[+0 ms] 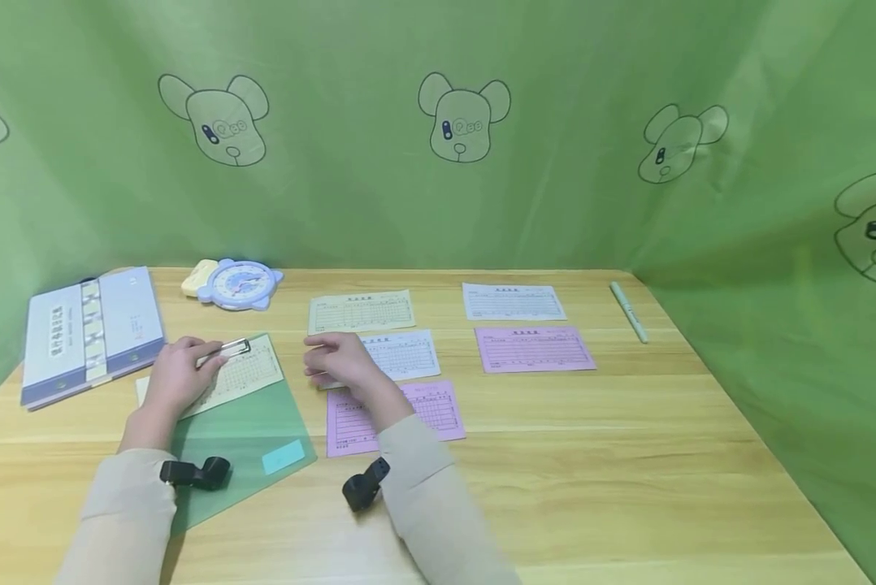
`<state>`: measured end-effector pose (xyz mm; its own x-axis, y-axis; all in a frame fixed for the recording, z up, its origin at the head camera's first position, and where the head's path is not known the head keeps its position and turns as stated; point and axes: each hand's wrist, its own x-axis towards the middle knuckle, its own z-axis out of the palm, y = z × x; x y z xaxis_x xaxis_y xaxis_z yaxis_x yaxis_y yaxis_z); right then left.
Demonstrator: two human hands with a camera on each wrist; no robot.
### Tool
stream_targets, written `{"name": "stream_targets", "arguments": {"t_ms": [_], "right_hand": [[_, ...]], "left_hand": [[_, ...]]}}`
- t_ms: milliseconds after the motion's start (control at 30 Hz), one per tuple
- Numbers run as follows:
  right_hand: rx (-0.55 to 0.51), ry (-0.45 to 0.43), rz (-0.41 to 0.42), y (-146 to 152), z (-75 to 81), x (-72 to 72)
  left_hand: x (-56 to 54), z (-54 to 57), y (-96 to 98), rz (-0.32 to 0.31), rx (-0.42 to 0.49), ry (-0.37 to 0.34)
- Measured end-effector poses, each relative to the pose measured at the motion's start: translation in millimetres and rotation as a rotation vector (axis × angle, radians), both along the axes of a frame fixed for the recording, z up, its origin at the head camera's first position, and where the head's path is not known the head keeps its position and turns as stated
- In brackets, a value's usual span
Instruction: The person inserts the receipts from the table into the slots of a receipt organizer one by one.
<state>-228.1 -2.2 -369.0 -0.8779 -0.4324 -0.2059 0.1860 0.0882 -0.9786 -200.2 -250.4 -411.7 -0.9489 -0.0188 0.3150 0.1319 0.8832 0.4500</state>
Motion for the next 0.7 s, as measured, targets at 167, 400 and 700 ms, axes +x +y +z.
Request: {"name": "stream_targets", "arguments": {"t_ms": [167,400,700], "right_hand": [[0.029,0.078,0.031,30.4,10.9,3.6],[0.063,0.188,0.056,72.6,19.2,10.4],[0.177,0.305,0.042,129.1,23.6,19.4]], "left_hand": [[1.0,-0.7,-1.0,0.007,0.014,-0.009],[1.3,-0.8,-2.4,0.017,0.016,-0.015],[1.6,-0.1,0.1,0.012,0.035,-0.012]]}}
